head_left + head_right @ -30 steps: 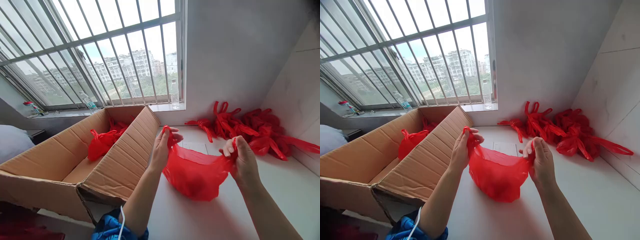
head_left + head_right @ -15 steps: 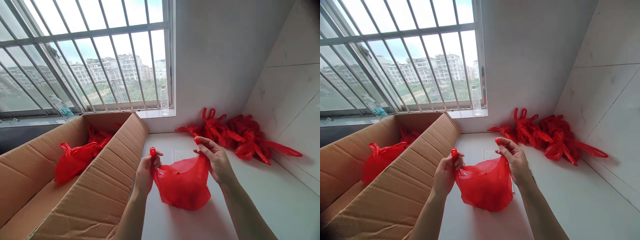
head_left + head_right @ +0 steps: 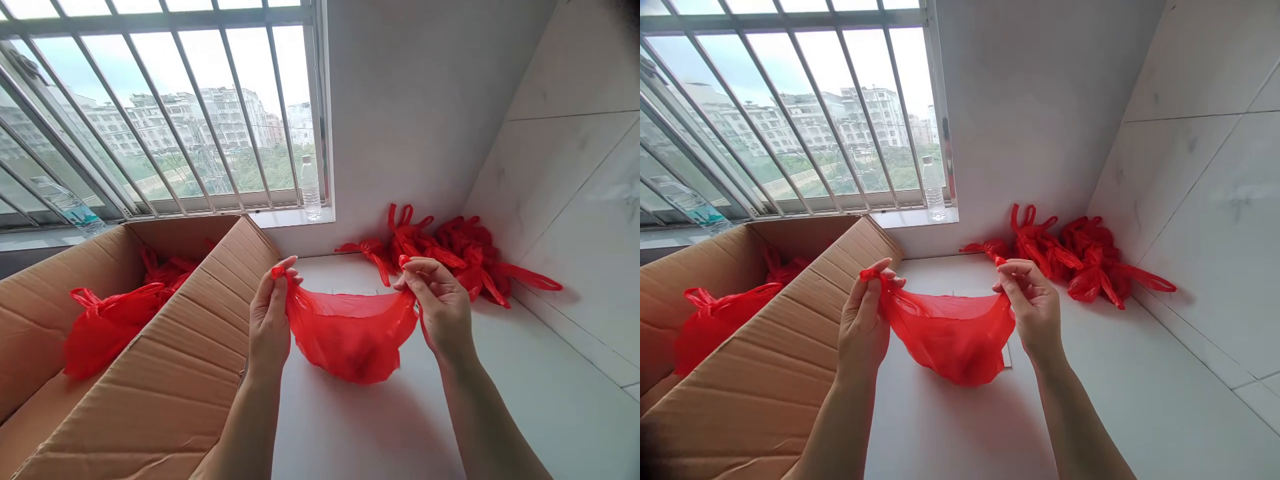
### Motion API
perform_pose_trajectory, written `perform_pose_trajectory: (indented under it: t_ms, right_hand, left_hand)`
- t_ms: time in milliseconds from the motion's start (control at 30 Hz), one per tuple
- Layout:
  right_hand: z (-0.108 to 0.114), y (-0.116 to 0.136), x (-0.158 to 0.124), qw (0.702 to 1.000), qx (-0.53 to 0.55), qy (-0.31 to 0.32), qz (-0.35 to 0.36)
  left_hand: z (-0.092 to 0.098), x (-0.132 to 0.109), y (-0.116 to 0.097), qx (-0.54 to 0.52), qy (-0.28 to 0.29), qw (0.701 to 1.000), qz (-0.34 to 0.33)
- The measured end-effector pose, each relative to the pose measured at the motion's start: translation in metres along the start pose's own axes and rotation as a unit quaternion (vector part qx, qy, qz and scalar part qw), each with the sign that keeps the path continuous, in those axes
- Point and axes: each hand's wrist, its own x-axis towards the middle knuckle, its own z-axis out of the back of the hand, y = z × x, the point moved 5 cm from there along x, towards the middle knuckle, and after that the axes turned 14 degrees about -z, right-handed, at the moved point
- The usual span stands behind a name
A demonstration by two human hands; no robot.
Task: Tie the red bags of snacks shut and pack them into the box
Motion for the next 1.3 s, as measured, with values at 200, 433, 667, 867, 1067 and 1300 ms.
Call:
perform_pose_trajectory:
  t_ms: [200, 433, 667, 867, 1067, 1300]
  right_hand:
    - [-0.032, -0.016, -0.005, 0.97, -0.171, 0.168, -0.034]
    - [-0.069, -0.04, -0.018, 0.949, -0.135, 0.271, -0.084]
    - [-0.059, -0.062, -0.007, 0.941, 0.076, 0.21, -0.255]
    - [-0.05, -0.067, 0.003, 0.924, 0.132, 0.191, -0.304]
    - [-0.054, -0.055, -0.002, 0.94, 0.03, 0.259, -0.222]
    - [-0.052, -0.041, -0.009, 0.948, -0.122, 0.249, -0.157]
  left_hand:
    - [-0.017, -0.017, 0.025, 0.019, 0.177, 0.971, 0.157]
    - [-0.034, -0.033, 0.042, -0.011, 0.228, 0.947, 0.225]
    - [-0.032, -0.039, 0.041, 0.013, 0.286, 0.932, 0.221]
    - [-0.026, -0.031, 0.044, 0.007, 0.257, 0.941, 0.222]
    - [-0.021, -0.029, 0.048, 0.039, 0.254, 0.936, 0.239]
    - [-0.027, -0.033, 0.046, 0.06, 0.317, 0.925, 0.2]
